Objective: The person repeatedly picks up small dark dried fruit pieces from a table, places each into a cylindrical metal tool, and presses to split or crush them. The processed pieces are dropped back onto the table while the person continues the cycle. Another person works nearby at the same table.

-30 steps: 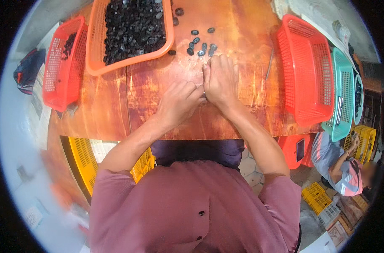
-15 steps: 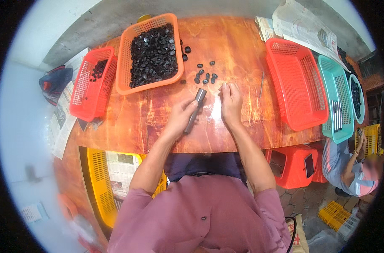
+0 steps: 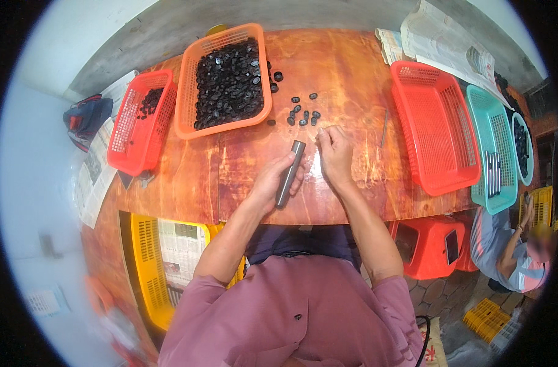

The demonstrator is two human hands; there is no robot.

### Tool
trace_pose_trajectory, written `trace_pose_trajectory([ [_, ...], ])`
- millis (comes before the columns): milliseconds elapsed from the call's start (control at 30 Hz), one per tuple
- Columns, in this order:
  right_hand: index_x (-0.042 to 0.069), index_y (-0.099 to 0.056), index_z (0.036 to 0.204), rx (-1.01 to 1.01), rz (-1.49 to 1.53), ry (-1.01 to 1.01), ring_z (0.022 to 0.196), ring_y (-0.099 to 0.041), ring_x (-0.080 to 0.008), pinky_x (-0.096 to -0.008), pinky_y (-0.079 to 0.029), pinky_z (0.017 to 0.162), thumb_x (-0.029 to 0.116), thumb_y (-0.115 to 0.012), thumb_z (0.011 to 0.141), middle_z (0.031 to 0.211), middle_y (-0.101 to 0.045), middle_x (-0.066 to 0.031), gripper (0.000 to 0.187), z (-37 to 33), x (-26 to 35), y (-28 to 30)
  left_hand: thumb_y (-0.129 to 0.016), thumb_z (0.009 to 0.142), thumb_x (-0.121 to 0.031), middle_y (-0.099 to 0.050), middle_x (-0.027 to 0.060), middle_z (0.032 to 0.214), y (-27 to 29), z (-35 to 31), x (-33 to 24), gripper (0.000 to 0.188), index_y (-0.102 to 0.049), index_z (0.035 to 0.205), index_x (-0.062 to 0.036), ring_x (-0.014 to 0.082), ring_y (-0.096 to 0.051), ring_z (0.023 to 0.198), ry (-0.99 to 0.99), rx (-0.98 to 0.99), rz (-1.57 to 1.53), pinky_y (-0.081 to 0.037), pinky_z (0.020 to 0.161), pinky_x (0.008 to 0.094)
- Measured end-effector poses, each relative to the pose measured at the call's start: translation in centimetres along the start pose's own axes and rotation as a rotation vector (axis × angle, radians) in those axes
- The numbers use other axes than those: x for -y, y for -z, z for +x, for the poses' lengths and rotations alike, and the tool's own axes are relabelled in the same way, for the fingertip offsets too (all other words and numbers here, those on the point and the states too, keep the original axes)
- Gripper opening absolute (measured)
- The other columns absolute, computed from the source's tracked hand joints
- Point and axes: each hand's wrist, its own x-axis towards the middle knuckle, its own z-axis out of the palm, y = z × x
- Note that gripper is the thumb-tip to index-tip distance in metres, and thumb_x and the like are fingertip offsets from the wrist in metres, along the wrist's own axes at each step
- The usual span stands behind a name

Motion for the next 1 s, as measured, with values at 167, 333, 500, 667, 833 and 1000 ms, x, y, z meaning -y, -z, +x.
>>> trace_pose_trajectory([
  [167, -0.001, -0.061, 0.081, 0.039, -0.085, 0.046, 0.073, -0.057, -0.0308, -0.0421, -0.044, 0.068, 0.017, -0.062, 0.099, 0.079, -0.056, -0.0146, 0.025, 0.0, 0.8, 0.3, -0.055, 0.108, -0.038, -0.061, 0.0018, 0.075, 0.6, 0.5, 0.3, 0.038, -0.063, 0.115, -0.0012, 0.0103, -0.053, 0.057, -0.043, 0.021, 0.109, -0.044, 0.052, 0.0249],
  [333, -0.002, -0.062, 0.083, 0.107, -0.044, -0.015, 0.069, -0.058, -0.0254, -0.0396, -0.045, 0.066, 0.019, -0.064, 0.1, 0.077, -0.059, -0.0129, 0.027, 0.0, 1.3, 0.7, -0.056, 0.109, -0.031, -0.064, 0.003, 0.079, 0.1, 0.8, 0.7, 0.033, -0.062, 0.123, -0.0017, 0.0106, -0.056, 0.06, -0.102, 0.002, 0.194, -0.047, 0.055, 0.0246],
  [500, -0.002, -0.066, 0.09, 0.097, 0.237, -0.169, 0.071, -0.058, -0.0107, -0.0315, -0.047, 0.064, 0.016, -0.067, 0.099, 0.076, -0.063, -0.0044, 0.02, -1.2, 1.5, 1.0, -0.059, 0.107, -0.019, -0.067, 0.0062, 0.094, -0.2, 1.4, 1.6, 0.033, -0.057, 0.134, -0.0006, 0.0108, -0.061, 0.073, -0.187, -0.068, 0.248, -0.053, 0.067, 0.026],
  [667, -0.003, -0.07, 0.099, 0.182, 0.32, -0.231, 0.067, -0.058, -0.0073, -0.0267, -0.05, 0.06, 0.012, -0.077, 0.091, 0.076, -0.067, -0.0032, 0.018, -3.4, 3.4, 0.9, -0.064, 0.102, -0.009, -0.069, 0.0098, 0.109, -0.4, 1.7, 2.6, 0.038, -0.055, 0.137, 0.0013, 0.0153, -0.068, 0.096, -0.441, -0.161, 0.482, -0.057, 0.084, 0.031],
  [833, -0.003, -0.071, 0.097, 0.215, 0.237, -0.298, 0.07, -0.061, -0.0082, -0.0276, -0.052, 0.063, 0.014, -0.079, 0.088, 0.077, -0.069, -0.005, 0.021, -3.6, 2.6, 1.0, -0.068, 0.098, -0.007, -0.07, 0.0131, 0.117, -1.3, 1.0, 1.7, 0.043, -0.055, 0.138, 0.0023, 0.0187, -0.069, 0.106, -0.657, -0.263, 0.858, -0.056, 0.092, 0.0324],
  [1000, 0.001, -0.071, 0.096, 0.219, -0.134, -0.17, 0.069, -0.065, -0.0194, -0.0349, -0.053, 0.067, 0.014, -0.078, 0.085, 0.079, -0.069, -0.0094, 0.018, -2.4, 5.5, 3.9, -0.068, 0.098, -0.009, -0.069, 0.0102, 0.109, -0.4, 1.3, 2.4, 0.042, -0.056, 0.137, 0.0003, 0.0179, -0.07, 0.087, -0.322, -0.198, 0.372, -0.056, 0.075, 0.0285],
])
